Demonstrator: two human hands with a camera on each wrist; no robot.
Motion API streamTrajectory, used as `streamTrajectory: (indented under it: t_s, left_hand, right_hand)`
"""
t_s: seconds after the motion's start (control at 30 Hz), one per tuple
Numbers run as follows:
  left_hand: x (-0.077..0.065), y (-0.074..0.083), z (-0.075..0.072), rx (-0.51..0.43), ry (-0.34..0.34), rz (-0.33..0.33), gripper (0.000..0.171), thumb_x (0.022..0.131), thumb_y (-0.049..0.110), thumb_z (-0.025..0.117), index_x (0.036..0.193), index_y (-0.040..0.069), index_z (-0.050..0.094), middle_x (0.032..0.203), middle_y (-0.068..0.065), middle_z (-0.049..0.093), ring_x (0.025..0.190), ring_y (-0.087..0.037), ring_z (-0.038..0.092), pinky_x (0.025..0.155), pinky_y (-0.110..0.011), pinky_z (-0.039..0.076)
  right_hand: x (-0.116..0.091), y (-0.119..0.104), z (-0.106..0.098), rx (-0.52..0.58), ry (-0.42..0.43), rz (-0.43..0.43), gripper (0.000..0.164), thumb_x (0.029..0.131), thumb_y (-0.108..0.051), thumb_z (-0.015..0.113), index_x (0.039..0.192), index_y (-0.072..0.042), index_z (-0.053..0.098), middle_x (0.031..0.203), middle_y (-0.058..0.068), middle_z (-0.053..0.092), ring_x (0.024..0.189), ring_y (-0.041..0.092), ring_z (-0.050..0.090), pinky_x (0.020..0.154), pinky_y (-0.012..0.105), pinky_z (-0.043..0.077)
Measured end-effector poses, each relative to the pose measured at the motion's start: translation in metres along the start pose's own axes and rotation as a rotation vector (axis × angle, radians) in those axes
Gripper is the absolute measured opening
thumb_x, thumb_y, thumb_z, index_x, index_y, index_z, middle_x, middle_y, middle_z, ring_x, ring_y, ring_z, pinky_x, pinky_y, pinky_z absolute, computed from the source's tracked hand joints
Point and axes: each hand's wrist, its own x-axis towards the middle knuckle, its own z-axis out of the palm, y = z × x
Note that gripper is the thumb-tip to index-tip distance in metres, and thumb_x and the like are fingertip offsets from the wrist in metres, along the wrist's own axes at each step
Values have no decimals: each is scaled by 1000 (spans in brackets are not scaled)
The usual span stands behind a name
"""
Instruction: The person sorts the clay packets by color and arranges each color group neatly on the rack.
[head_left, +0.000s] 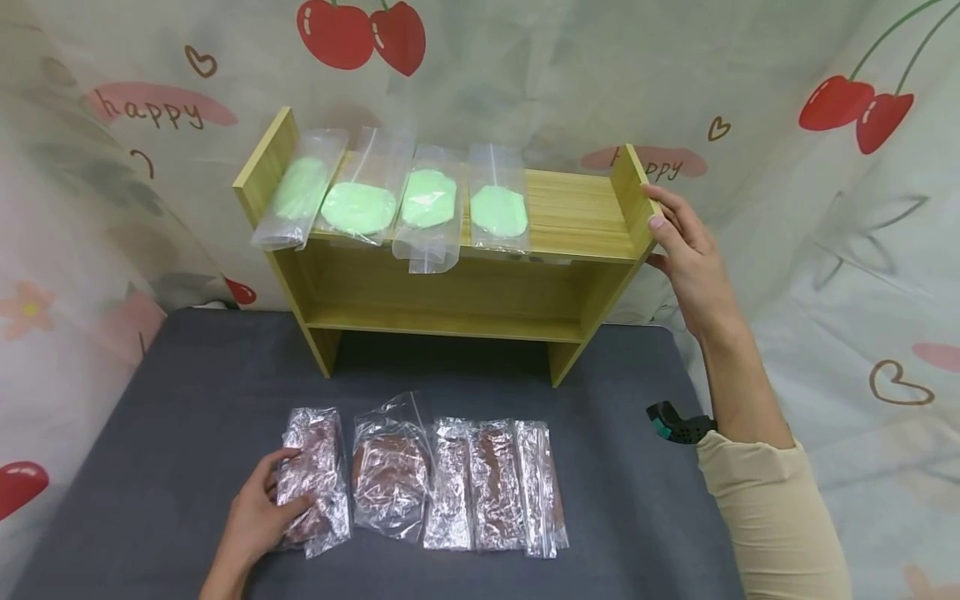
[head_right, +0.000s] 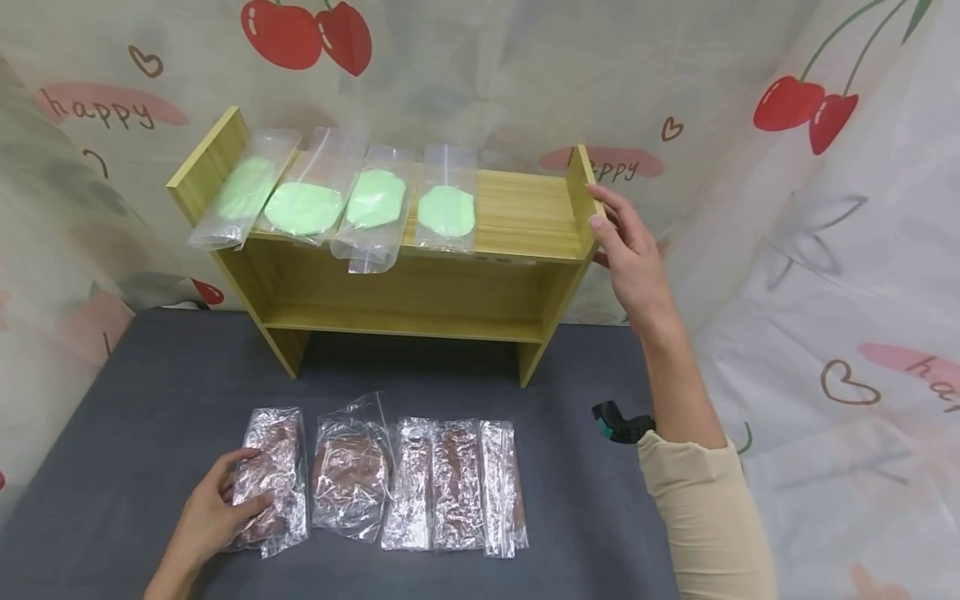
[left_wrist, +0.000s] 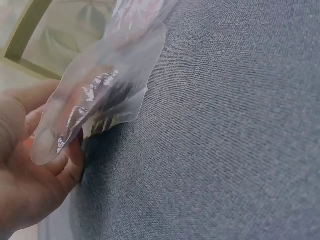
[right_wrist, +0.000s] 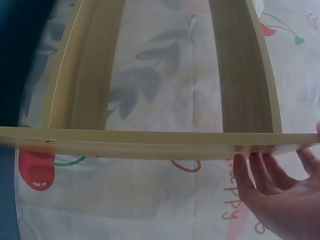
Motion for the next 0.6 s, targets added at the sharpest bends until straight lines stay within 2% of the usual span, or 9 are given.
streamTrajectory:
  t_s: [0.07, 0.17, 0.3, 0.37, 0.47, 0.6]
  left_hand:
    - [-1, -1, 1, -107, 7, 11, 74, 77, 6, 85, 140, 10, 47, 112, -28, 65, 86, -18, 67, 62, -29, 54]
    - [-4, -2, 2, -247, 10, 37, 75, 76, 0, 84, 140, 7, 46, 107, -19, 65, 76, -12, 65, 59, -32, 55]
    - [-5, -1, 5, -315, 10, 51, 75, 77, 1, 83, 141, 8, 45, 104, 2, 65, 77, -10, 65, 60, -31, 55]
    - [-5, 0, 8, -321, 3, 35, 75, 78, 4, 84, 142, 10, 45, 106, 6, 64, 79, -9, 65, 62, -30, 55]
    - [-4, 2, 13, -349, -19, 10, 73, 82, 5, 81, 144, 10, 43, 119, -5, 62, 89, -8, 66, 67, -30, 56]
    - [-3, 7, 18, -243, -7, 13, 63, 88, 6, 75, 144, 11, 46, 131, -23, 57, 92, -1, 63, 69, -26, 55]
  right_hand:
    - [0, 0, 0, 1, 4, 1, 45, 105, -27, 51, 149, -20, 45, 152, 10, 39, 123, 27, 43, 92, 34, 40]
    - [-1, 0, 1, 6, 9, 1, 44, 105, -27, 51, 148, -20, 45, 152, 10, 39, 123, 27, 43, 92, 34, 40]
    - [-1, 0, 1, 5, 11, 2, 44, 105, -27, 50, 148, -20, 45, 152, 10, 39, 124, 26, 43, 93, 35, 39]
    - [-1, -1, 1, 5, 12, 4, 44, 105, -28, 50, 148, -20, 45, 152, 10, 39, 124, 26, 43, 93, 35, 39]
    - [-1, -1, 2, 7, 13, 6, 44, 105, -28, 50, 148, -20, 45, 152, 10, 38, 125, 26, 42, 93, 34, 40]
    - [-1, -1, 2, 9, 13, 7, 44, 105, -27, 50, 148, -20, 45, 152, 10, 38, 125, 26, 42, 93, 35, 39]
